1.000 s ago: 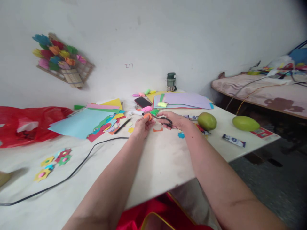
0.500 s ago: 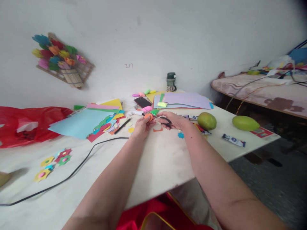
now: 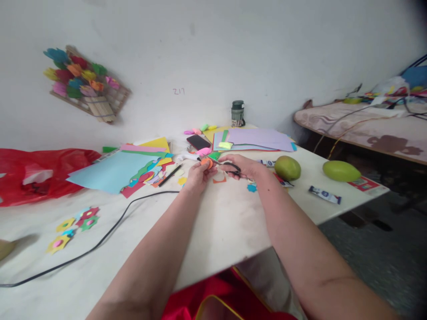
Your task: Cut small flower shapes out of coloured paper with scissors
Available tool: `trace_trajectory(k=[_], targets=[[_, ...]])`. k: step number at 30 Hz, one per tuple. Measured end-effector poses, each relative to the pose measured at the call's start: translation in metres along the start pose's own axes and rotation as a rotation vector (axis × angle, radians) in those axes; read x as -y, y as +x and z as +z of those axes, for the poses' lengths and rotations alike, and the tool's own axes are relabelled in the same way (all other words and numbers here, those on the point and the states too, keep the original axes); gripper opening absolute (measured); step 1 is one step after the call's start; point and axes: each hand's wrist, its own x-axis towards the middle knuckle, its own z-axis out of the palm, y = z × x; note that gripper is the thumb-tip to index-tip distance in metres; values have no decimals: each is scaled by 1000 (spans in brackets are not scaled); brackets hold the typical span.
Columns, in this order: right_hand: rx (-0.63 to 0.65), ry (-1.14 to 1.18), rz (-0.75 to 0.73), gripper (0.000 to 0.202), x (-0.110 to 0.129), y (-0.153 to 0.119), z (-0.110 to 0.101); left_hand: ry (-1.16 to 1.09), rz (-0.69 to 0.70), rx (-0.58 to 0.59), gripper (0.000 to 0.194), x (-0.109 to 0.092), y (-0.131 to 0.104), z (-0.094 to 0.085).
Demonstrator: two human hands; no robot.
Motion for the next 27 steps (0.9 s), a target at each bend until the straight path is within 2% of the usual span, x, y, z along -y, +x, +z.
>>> trace_trajectory(k=[7, 13, 21, 27], targets=[[29, -53, 60, 22, -6, 0, -17, 74, -10, 13, 8, -2, -3, 3], [35, -76, 56, 20, -5, -2, -18, 98, -2, 32, 9, -1, -1, 1], [23, -154, -72, 35, -4, -5, -17, 110, -3, 56, 9, -1, -4, 4], [19, -8, -82, 40, -7, -5, -21, 121, -2, 77, 10, -2, -5, 4]])
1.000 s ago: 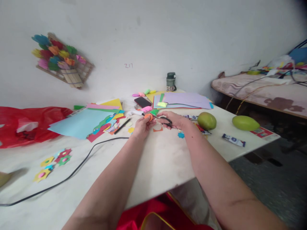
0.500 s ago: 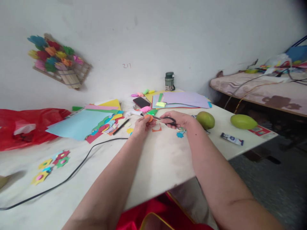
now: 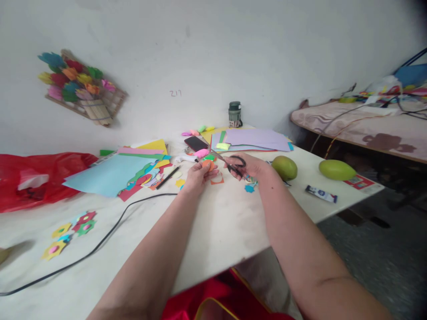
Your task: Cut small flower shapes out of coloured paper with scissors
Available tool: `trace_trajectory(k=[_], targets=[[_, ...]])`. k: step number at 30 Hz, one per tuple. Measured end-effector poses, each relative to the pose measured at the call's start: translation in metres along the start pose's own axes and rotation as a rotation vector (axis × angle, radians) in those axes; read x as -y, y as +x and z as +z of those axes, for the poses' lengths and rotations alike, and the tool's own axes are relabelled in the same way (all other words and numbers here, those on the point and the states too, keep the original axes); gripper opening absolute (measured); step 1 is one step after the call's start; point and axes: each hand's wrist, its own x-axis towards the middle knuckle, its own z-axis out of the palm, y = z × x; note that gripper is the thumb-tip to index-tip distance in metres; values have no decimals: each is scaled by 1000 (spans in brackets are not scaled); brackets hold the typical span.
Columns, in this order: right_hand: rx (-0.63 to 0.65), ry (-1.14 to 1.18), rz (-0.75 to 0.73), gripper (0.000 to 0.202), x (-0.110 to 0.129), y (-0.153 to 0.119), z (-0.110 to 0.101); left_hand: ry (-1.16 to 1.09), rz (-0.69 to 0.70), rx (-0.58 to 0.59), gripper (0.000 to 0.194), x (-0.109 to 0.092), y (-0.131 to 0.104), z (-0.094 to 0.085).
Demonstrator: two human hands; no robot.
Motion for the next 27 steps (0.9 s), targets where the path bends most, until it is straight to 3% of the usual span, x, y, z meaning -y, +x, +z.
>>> trace_trajectory(k=[4, 8, 11, 14, 17, 23, 27], targets=[[24, 134, -48, 44, -4, 2, -3, -38, 14, -3, 9, -3, 1, -3], [65, 220, 30, 48, -7, 6, -5, -121, 69, -20, 8, -5, 4, -7], [95, 242, 97, 49, -8, 8, -6, -143, 83, 64, 6, -4, 4, -5], [99, 270, 108, 49, -6, 7, -5, -66, 4, 176, 8, -1, 2, 0], [76, 298, 83, 48, -5, 5, -4, 36, -32, 207, 8, 0, -1, 2], [-6, 305, -1, 45, -6, 6, -3, 67, -6, 165, 15, -4, 1, -5], [-63, 290, -84, 44, -7, 12, 4, -15, 88, 75, 11, -7, 4, -7]])
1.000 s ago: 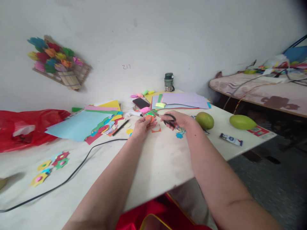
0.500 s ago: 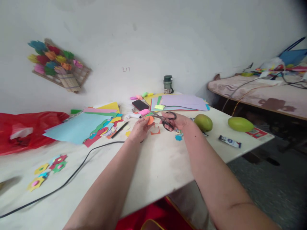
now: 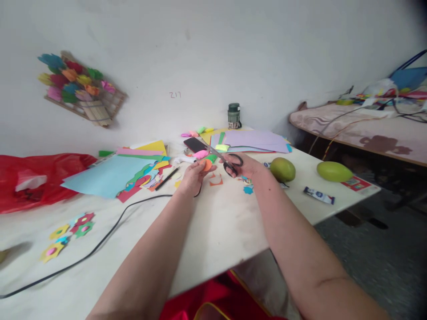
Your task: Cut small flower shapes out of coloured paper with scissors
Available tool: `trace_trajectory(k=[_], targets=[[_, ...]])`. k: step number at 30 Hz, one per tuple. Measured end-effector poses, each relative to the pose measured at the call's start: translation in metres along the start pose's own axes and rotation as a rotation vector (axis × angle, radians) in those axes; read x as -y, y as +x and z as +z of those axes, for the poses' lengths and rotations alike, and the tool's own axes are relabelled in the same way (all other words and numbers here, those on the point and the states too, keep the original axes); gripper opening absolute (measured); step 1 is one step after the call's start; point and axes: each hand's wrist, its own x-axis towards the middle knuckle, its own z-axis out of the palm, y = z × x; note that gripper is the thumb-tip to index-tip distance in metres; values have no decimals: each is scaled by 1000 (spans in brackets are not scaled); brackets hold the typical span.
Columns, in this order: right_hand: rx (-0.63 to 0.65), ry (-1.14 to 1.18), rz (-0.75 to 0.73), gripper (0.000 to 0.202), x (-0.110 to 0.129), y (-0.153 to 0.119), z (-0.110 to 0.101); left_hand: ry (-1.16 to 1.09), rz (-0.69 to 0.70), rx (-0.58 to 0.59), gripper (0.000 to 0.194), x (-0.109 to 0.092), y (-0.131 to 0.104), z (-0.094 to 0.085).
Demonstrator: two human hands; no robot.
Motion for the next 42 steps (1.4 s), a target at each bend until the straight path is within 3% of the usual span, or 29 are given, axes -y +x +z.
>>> trace_trajectory(k=[6, 12, 15, 18, 21, 23, 25, 27, 30, 32, 35, 42], targets=[[-264, 343, -102, 47, -14, 25, 45, -160, 198, -386, 7, -10, 5, -4], [-402, 461, -89, 50, -35, 42, 94, -228, 234, -479, 10, -19, 4, -12], [-515, 520, -78, 49, -43, 47, 91, -213, 224, -443, 11, -19, 4, -16], [-714, 468, -147, 47, -50, 54, 69, -184, 214, -395, 11, -18, 3, -20], [-991, 251, -281, 47, -54, 58, 45, -147, 190, -401, 9, -20, 2, -23], [-1067, 132, -355, 48, -53, 59, 36, -120, 168, -407, 9, -23, 1, -25], [-1047, 129, -409, 47, -51, 57, 36, -94, 143, -391, 10, -27, -1, -29], [-917, 190, -406, 42, -46, 53, 44, -68, 117, -372, 10, -30, -1, -32], [-684, 230, -246, 37, -42, 46, 59, 10, 80, -362, 10, -37, -1, -37], [-609, 152, -109, 34, -42, 43, 65, 113, 35, -355, 11, -43, 0, -40], [-585, 43, -22, 30, -47, 46, 64, 309, -16, -321, 13, -53, 1, -44], [-593, -38, -76, 28, -60, 59, 54, 637, 75, -358, 18, -63, -7, -63]])
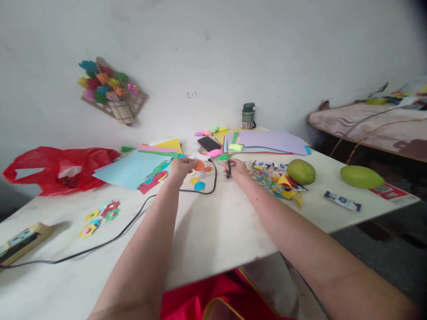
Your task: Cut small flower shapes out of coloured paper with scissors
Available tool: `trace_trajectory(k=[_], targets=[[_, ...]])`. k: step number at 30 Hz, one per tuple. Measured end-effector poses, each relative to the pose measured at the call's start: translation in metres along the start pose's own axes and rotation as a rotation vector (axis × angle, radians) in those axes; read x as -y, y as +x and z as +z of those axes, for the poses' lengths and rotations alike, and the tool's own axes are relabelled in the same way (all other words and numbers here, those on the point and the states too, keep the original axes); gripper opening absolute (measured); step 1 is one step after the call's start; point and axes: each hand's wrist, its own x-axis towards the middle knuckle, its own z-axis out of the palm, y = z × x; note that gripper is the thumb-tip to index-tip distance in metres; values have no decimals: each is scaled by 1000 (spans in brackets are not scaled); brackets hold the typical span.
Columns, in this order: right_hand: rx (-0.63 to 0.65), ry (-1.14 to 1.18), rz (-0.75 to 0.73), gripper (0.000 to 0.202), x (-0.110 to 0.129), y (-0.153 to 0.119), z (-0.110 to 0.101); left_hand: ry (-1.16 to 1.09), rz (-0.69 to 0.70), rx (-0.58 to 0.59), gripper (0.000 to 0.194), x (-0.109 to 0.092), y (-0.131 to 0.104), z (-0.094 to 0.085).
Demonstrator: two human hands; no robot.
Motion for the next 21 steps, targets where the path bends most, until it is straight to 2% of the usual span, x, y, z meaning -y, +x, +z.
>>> trace_trajectory(k=[6, 9, 11, 13, 16, 18, 21], targets=[[11, -26, -33, 28, -4, 3, 2, 247, 66, -28, 11, 15, -10, -11], [13, -41, -31, 29, -2, 2, 1, 285, 87, 29, 10, 20, -15, -7], [13, -48, -35, 28, 1, -1, 1, 302, 152, 63, 10, 22, -16, -3], [10, -70, -18, 27, 6, -6, 1, 317, 201, 51, 15, 23, -15, 1], [24, -88, 17, 26, 13, -13, 1, 343, 214, -11, 19, 22, -12, 0], [46, -66, -1, 26, 14, -15, 2, 388, 210, -86, 14, 19, -10, -8], [75, -78, -38, 28, 10, -13, 3, 450, 149, -330, 10, 15, -10, -27]])
